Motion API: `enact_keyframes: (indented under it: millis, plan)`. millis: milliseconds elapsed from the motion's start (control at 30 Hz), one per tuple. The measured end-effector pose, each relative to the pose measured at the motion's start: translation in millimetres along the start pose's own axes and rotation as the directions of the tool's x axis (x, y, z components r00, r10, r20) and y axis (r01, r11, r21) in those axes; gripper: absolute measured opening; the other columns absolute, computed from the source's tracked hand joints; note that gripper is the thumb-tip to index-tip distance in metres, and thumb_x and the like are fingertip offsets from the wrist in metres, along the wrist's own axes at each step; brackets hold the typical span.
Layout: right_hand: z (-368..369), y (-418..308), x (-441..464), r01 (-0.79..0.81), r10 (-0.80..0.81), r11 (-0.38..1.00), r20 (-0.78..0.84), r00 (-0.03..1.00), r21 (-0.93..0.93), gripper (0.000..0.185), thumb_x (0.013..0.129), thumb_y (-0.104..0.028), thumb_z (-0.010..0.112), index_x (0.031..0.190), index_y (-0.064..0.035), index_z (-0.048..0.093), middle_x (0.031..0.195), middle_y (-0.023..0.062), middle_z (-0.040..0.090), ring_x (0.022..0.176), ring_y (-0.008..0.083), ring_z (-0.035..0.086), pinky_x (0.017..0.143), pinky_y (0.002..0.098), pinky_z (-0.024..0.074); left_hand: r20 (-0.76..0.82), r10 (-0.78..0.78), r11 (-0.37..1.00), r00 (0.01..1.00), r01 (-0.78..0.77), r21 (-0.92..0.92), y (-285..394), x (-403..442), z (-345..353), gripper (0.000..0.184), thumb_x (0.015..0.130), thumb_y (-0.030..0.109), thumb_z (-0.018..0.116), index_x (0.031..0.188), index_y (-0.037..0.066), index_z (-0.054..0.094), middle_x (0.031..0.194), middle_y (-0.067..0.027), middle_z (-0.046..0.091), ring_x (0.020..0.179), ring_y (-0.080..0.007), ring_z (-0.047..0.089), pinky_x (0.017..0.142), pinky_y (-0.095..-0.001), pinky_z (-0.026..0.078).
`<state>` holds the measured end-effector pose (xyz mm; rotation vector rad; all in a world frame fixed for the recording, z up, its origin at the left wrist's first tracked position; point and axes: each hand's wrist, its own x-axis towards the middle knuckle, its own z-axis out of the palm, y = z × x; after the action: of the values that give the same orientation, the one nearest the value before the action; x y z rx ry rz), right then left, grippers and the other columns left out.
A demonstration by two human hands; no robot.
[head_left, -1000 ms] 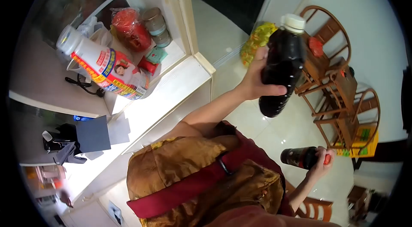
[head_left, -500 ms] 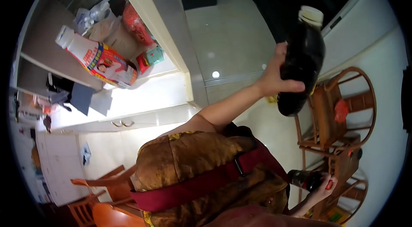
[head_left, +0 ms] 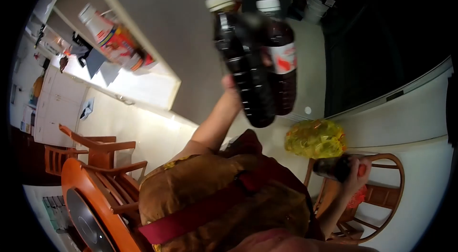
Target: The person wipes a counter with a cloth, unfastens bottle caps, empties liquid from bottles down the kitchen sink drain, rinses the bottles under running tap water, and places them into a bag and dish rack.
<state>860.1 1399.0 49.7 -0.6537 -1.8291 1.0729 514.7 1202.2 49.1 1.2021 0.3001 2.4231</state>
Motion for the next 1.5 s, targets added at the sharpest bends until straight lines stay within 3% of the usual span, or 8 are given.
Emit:
enact_keyframes:
  millis: [67,333,667,900,1033,1133,1300,1500]
  plan:
    - [25,9,39,-0.020,0.016,0.997,0.055,0.998,0.071,0.009,0.086,0.002,0.054,0.085,-0.0031,0.047,0.082,0.0081,0.056,0.072,0.0140,0.055,0.073,0.0269,0.0451,-0.030,0.091,0.991,0.995,-0.088,0.099,-14,4,-46,0.089,0.067,0.075,0.059,0.115,0.001,0.049,0.106,-0.0102,0.055,0.106,-0.0228,0.050,0.097,-0.0345,0.037]
    - [82,39,183,-0.047,0.035,0.991,0.097,0.995,0.124,0.010,0.086,0.002,0.055,0.085,-0.0038,0.047,0.077,0.0084,0.055,0.071,0.0147,0.053,0.072,0.0269,0.0442,0.219,0.196,0.976,0.956,-0.169,-0.136,-68,130,-108,0.078,0.077,0.065,0.059,0.121,0.001,0.049,0.111,-0.0151,0.056,0.111,-0.0258,0.047,0.100,-0.0384,0.034]
    - [124,131,369,-0.060,0.048,0.994,0.134,0.990,0.087,0.011,0.087,-0.002,0.057,0.083,-0.0049,0.047,0.074,0.0074,0.055,0.070,0.0133,0.054,0.069,0.0257,0.0443,-0.266,-0.091,0.959,0.960,0.156,0.234,-109,206,-208,0.081,0.070,0.051,0.068,0.128,0.000,0.044,0.118,-0.0130,0.056,0.107,-0.0266,0.057,0.096,-0.0403,0.046]
    - [238,183,544,-0.006,-0.067,0.976,0.325,0.943,0.218,0.013,0.087,-0.001,0.057,0.082,-0.0055,0.046,0.073,0.0029,0.047,0.069,0.0128,0.052,0.070,0.0270,0.0446,-0.685,0.213,0.850,0.697,0.214,0.482,-119,254,-248,0.070,0.070,0.042,0.070,0.121,0.000,0.047,0.111,-0.0131,0.058,0.097,-0.0244,0.061,0.088,-0.0393,0.050]
    - [329,198,621,0.011,-0.177,0.936,0.444,0.878,0.353,0.012,0.085,0.000,0.059,0.083,-0.0044,0.048,0.077,0.0032,0.050,0.069,0.0112,0.053,0.067,0.0258,0.0455,-0.633,0.459,0.740,0.624,0.127,0.661,-104,258,-266,0.070,0.070,0.041,0.069,0.122,0.000,0.046,0.112,-0.0133,0.058,0.098,-0.0246,0.060,0.089,-0.0398,0.049]
    - [399,209,682,-0.181,-0.056,0.878,0.471,0.880,0.443,0.008,0.087,-0.005,0.058,0.086,-0.0047,0.050,0.075,0.0026,0.051,0.071,0.0132,0.054,0.071,0.0280,0.0465,-0.538,0.578,0.653,0.614,0.048,0.756,-97,263,-294,0.070,0.070,0.041,0.069,0.122,0.000,0.046,0.112,-0.0135,0.057,0.098,-0.0248,0.060,0.090,-0.0401,0.049]
    - [556,172,771,-0.398,-0.068,0.590,0.535,0.842,0.702,0.013,0.090,-0.013,0.060,0.087,-0.0029,0.053,0.072,0.0037,0.051,0.076,0.0200,0.057,0.080,0.0341,0.0453,-0.391,0.674,0.559,0.627,-0.086,0.825,-67,289,-364,0.070,0.070,0.041,0.069,0.122,0.000,0.045,0.113,-0.0137,0.057,0.099,-0.0250,0.060,0.091,-0.0407,0.048]
    - [674,162,827,-0.306,-0.066,0.717,0.497,0.865,0.627,0.012,0.090,-0.013,0.060,0.088,-0.0037,0.053,0.073,0.0047,0.055,0.075,0.0175,0.057,0.079,0.0322,0.0456,-0.304,0.705,0.515,0.641,-0.168,0.840,-17,341,-460,0.070,0.071,0.040,0.068,0.123,0.000,0.045,0.114,-0.0140,0.056,0.100,-0.0253,0.059,0.092,-0.0414,0.047]
